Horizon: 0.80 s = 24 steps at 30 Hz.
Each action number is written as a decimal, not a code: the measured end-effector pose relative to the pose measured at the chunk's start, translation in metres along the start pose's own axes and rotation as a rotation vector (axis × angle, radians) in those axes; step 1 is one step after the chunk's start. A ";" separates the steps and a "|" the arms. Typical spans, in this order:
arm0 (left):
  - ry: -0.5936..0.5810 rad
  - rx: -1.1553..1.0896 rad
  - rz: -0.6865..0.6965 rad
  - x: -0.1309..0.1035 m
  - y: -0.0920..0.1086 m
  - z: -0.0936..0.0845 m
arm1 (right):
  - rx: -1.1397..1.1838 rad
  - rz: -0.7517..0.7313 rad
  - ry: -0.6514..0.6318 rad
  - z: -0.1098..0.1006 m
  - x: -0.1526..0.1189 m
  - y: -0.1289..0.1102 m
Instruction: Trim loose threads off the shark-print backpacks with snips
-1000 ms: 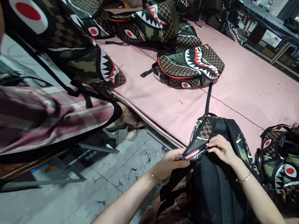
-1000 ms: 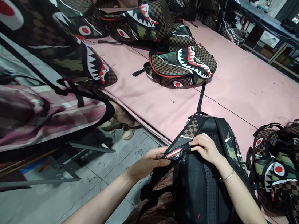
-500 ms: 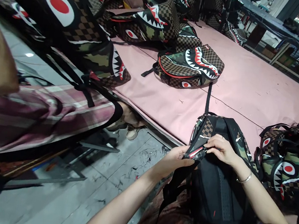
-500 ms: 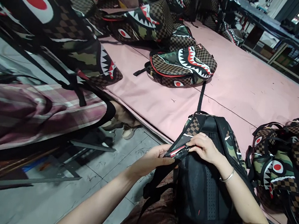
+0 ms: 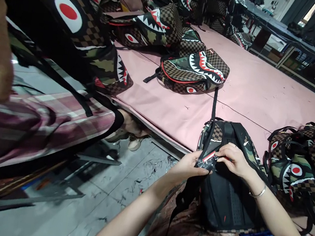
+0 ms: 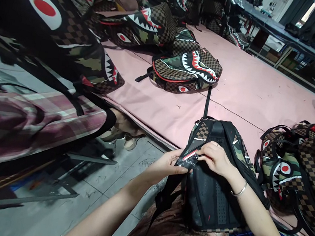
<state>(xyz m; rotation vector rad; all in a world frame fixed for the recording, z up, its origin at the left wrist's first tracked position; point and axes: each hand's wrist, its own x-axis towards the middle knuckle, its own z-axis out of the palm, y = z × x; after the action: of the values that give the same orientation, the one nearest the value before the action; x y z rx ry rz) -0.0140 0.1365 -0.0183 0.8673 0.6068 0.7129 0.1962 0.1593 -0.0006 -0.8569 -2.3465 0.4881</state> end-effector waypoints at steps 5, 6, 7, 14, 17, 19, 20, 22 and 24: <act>-0.002 -0.059 0.050 -0.001 -0.003 0.011 | -0.089 0.139 0.149 0.004 -0.021 -0.021; -0.001 -0.069 0.057 -0.001 -0.004 0.014 | -0.110 0.178 0.180 0.005 -0.026 -0.026; 0.001 -0.079 0.062 -0.001 -0.006 0.017 | -0.132 0.217 0.207 0.005 -0.031 -0.031; 0.014 -0.103 0.079 0.000 -0.012 0.036 | -0.264 0.374 0.258 0.003 -0.055 -0.057; 0.055 -0.119 0.095 0.001 -0.014 0.042 | -0.305 0.401 0.295 0.005 -0.058 -0.064; 0.080 -0.129 0.104 0.003 -0.017 0.046 | -0.325 0.419 0.330 0.008 -0.059 -0.068; 0.091 -0.129 0.106 0.004 -0.018 0.048 | -0.338 0.430 0.346 0.010 -0.060 -0.069; 0.116 -0.121 0.112 0.006 -0.021 0.052 | -0.384 0.451 0.368 0.015 -0.061 -0.072; 0.147 -0.107 0.127 0.008 -0.024 0.056 | -0.453 0.453 0.379 0.018 -0.063 -0.076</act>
<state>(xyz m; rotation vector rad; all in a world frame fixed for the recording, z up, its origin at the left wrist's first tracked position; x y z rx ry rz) 0.0384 0.1061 -0.0110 0.7638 0.6420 0.9218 0.1886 0.0596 -0.0009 -1.5569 -1.9287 -0.0489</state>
